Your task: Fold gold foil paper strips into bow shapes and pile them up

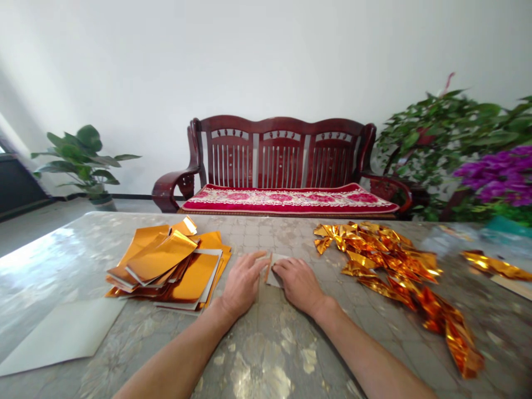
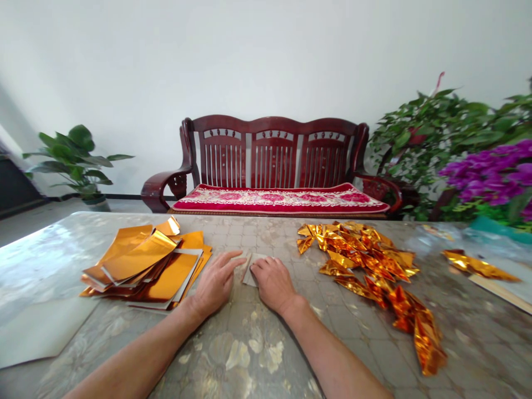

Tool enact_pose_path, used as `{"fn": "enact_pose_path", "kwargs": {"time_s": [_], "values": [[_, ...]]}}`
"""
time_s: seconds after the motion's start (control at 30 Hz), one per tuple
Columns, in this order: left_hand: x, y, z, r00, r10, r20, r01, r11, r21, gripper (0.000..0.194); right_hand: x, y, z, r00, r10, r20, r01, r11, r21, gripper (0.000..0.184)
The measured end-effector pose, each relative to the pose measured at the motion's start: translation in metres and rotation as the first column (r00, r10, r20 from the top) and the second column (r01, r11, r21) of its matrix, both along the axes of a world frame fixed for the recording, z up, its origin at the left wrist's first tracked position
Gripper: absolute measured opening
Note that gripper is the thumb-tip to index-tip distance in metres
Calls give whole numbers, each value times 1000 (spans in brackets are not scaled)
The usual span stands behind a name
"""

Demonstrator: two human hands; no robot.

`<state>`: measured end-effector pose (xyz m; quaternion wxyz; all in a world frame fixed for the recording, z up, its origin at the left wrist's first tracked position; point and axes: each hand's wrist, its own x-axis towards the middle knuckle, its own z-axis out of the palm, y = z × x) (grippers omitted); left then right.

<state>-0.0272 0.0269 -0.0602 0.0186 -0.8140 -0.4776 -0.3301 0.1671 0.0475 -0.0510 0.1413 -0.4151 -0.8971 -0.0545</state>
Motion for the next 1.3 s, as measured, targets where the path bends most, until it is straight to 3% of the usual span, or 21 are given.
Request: {"fn": "enact_pose_path", "kwargs": {"time_s": [0.07, 0.17, 0.37, 0.5, 0.6, 0.77, 0.83, 1.07, 1.17, 1.23, 1.3], "values": [[6, -8, 1, 983, -182, 4, 182, 983, -10, 41, -2, -2, 2, 996, -88, 33, 88, 996, 9, 20], [19, -19, 2, 964, -259, -65, 253, 964, -84, 33, -2, -2, 4, 990, -140, 25, 140, 990, -30, 10], [35, -23, 3, 981, -86, -174, 58, 986, -158, 27, 0, 1, 3, 980, -173, -99, 151, 967, -204, 23], [37, -21, 2, 963, -6, -268, -34, 989, -144, 22, 4, 7, 2, 973, -176, -152, 134, 958, -252, 32], [36, -21, 2, 951, -3, -310, -42, 989, -141, 27, 16, 16, 3, 971, -122, -205, 57, 954, -295, 32], [30, -20, 5, 947, -21, -321, -34, 986, -164, 35, 46, 32, 14, 970, 97, -222, -176, 912, -370, 40], [28, -19, 7, 951, -24, -308, -32, 984, -174, 37, 53, 34, 17, 974, 117, -194, -181, 916, -357, 41], [27, -15, 11, 965, -20, -261, -29, 983, -182, 30, 41, 29, 9, 975, 88, -203, -134, 965, -227, 14], [25, -10, 10, 966, -26, -256, -25, 980, -196, 15, 41, 29, 8, 963, 75, -259, -140, 960, -243, 13], [22, -6, 10, 970, -5, -245, -48, 976, -212, 17, 44, 31, 9, 951, 69, -302, -161, 944, -289, 11], [20, -4, 9, 974, 32, -222, -80, 974, -214, 23, 49, 32, 11, 940, 52, -338, -179, 918, -355, 24]]}}
